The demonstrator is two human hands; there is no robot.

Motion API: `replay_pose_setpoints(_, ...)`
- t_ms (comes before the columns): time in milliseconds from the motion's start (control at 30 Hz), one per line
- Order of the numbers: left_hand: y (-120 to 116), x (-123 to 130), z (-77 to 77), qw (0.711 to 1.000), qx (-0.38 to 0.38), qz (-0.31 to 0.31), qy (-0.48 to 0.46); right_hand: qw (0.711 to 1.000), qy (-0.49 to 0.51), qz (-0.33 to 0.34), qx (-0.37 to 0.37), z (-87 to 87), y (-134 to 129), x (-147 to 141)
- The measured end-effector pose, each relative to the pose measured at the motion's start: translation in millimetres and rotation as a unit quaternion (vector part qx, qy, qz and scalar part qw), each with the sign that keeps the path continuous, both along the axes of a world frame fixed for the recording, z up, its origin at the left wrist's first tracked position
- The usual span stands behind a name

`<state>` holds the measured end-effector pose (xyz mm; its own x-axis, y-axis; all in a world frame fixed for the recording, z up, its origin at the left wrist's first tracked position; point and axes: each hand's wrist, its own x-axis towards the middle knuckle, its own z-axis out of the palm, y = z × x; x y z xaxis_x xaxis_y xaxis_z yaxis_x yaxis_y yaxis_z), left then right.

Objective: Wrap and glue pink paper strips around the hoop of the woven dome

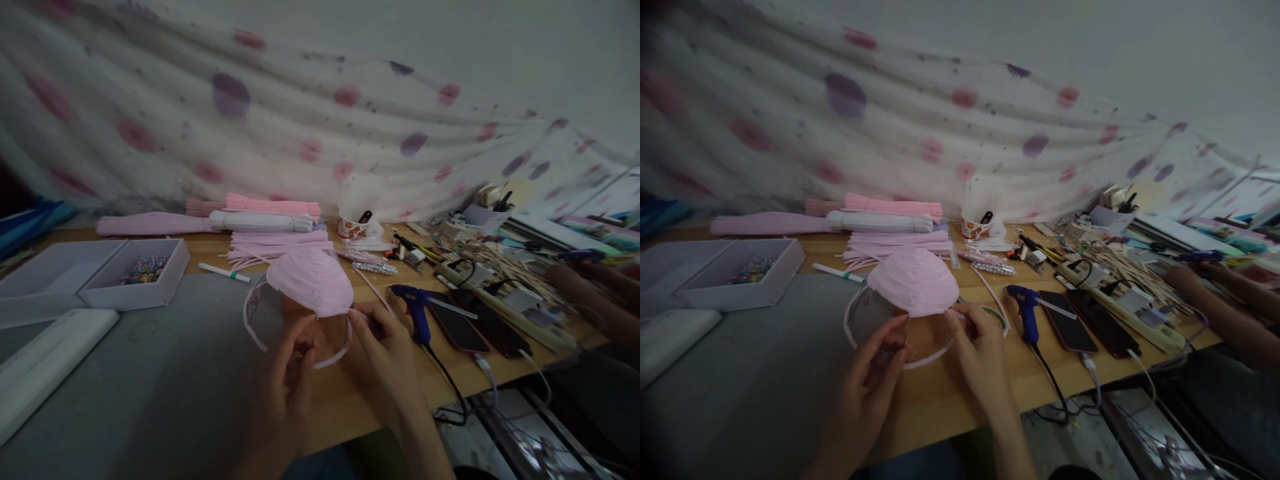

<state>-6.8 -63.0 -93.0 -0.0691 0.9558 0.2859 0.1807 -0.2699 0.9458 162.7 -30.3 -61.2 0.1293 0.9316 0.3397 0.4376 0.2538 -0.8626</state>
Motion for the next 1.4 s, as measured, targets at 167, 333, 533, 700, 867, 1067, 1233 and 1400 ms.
replay_pose_setpoints(167, 0.6, -1.3, 0.1, 1.0, -0.008, 0.002, -0.026, 0.999, -0.034, 0.014, 0.007, -0.9, -3.2, 3.3)
replay_pose_setpoints(333, 0.8, -2.1, -1.9, 0.997, -0.034, -0.005, -0.07, 0.996, -0.087, 0.013, 0.023, -7.2, -4.1, 8.4)
replay_pose_setpoints(533, -0.6, -3.9, -5.0, 0.996, -0.028, -0.006, -0.085, 0.989, -0.137, 0.054, 0.024, -6.1, -4.5, 11.8)
replay_pose_setpoints(700, -0.4, -6.3, -6.8, 0.997, -0.036, -0.005, -0.072, 0.988, -0.138, 0.067, 0.021, -6.2, -4.7, 12.7)
replay_pose_setpoints(867, -0.7, -6.1, -7.3, 0.997, -0.038, 0.002, -0.072, 0.985, -0.157, 0.07, 0.032, -8.2, -3.8, 13.4)
replay_pose_setpoints(1067, 0.0, -8.1, -10.8, 0.996, -0.031, -0.018, -0.08, 0.982, -0.17, 0.068, 0.052, -12.6, 0.5, 13.5)
replay_pose_setpoints(1233, -1.9, -10.9, -11.7, 0.996, -0.032, -0.014, -0.084, 0.979, -0.179, 0.056, 0.081, -14.7, 1.6, 12.7)
replay_pose_setpoints(1400, -1.9, -13.8, -13.3, 0.997, -0.015, -0.019, -0.078, 0.974, -0.188, 0.054, 0.114, -14.4, 1.8, 13.8)
